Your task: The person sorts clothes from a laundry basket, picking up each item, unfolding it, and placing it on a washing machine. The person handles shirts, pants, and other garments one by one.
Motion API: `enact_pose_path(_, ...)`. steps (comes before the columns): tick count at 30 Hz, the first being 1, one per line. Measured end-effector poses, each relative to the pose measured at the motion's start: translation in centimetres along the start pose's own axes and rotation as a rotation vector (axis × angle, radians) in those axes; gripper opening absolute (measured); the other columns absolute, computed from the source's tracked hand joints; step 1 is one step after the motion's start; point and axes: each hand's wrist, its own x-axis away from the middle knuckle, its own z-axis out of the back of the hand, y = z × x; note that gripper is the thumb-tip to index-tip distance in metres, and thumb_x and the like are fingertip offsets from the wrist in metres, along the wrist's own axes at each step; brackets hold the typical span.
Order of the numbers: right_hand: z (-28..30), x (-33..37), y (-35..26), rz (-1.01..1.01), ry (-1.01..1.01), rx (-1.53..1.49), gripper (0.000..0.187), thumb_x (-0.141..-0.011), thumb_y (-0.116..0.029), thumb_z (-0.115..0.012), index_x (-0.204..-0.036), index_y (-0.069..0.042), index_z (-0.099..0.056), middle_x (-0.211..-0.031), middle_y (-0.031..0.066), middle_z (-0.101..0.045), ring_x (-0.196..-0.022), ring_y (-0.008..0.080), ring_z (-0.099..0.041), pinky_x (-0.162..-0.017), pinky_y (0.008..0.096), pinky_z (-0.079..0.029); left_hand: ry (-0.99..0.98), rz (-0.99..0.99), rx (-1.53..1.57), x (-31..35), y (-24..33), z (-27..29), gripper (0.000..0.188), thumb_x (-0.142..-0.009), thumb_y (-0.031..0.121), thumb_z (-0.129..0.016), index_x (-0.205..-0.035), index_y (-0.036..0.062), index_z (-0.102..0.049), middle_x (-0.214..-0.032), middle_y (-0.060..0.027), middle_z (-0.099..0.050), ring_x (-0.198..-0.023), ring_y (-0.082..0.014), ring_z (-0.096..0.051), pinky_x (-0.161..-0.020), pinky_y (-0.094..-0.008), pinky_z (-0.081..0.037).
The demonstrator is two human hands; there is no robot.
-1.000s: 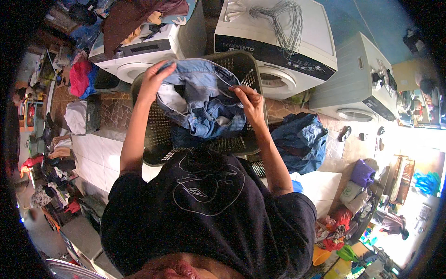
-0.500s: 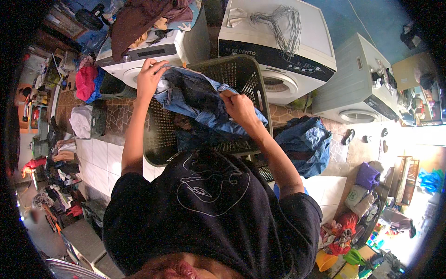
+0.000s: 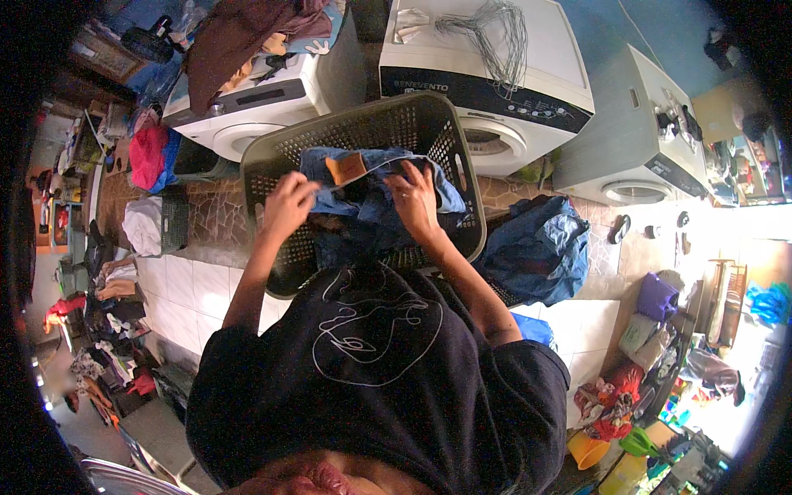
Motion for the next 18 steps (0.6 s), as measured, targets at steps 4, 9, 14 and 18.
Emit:
enact_pose_path(4,-1.7,1.8,-0.3,-0.033,-0.16,-0.117,0.014,-0.077,-0.015,-0.059,-0.088,-0.009,-0.063,-0.119,0.0186,-0.045,-0.11,0.0348,-0.042,-0.095,0.0523,-0.028,-0.148,-0.075,0.074,0.4,0.1,-0.4,0.011,-0.072,0.016,-0.058,-0.077,0.0063,-0.061,-0.083,-0.0048,-0.052,-0.078,-0.0243,-0.054,-0.064,-0.0342,-0.046)
enact_pose_path(9,-3.2,2.5,-1.0,-0.052,-0.118,-0.198,0.015,-0.077,-0.017,-0.059,-0.09,-0.01,-0.062,-0.122,0.0211,-0.041,-0.115,0.0349,-0.039,-0.095,0.0556,-0.025,0.116,0.109,0.27,-5.3,1.6,-2.8,0.023,-0.08,0.023,-0.055,-0.067,0.0042,-0.06,-0.07,-0.0099,-0.054,-0.065,-0.0287,-0.056,-0.059,-0.0357,-0.045)
enact_pose_path(14,-3.4,2.8,-1.8,-0.12,-0.159,-0.193,0.015,-0.077,-0.019,-0.062,-0.086,-0.006,-0.063,-0.117,0.0135,-0.046,-0.096,0.0301,-0.053,-0.075,0.0371,-0.047,-0.487,0.38,-0.034,-10.9,3.3,-6.6,0.06,-0.08,0.056,-0.043,-0.069,0.0003,-0.063,-0.077,-0.0204,-0.06,-0.076,-0.0326,-0.06,-0.064,-0.0378,-0.048)
enact_pose_path(18,-3.4,3.2,-1.7,-0.167,-0.275,-0.105,0.014,-0.079,-0.02,-0.059,-0.087,-0.009,-0.062,-0.087,0.0086,-0.057,-0.065,0.0271,-0.059,-0.053,0.0353,-0.047,-0.908,0.373,-0.101,-12.7,3.7,-9.1,0.077,-0.065,0.072,-0.05,-0.072,-0.0036,-0.064,-0.067,-0.0145,-0.063,-0.068,-0.0256,-0.063,-0.061,-0.0363,-0.05)
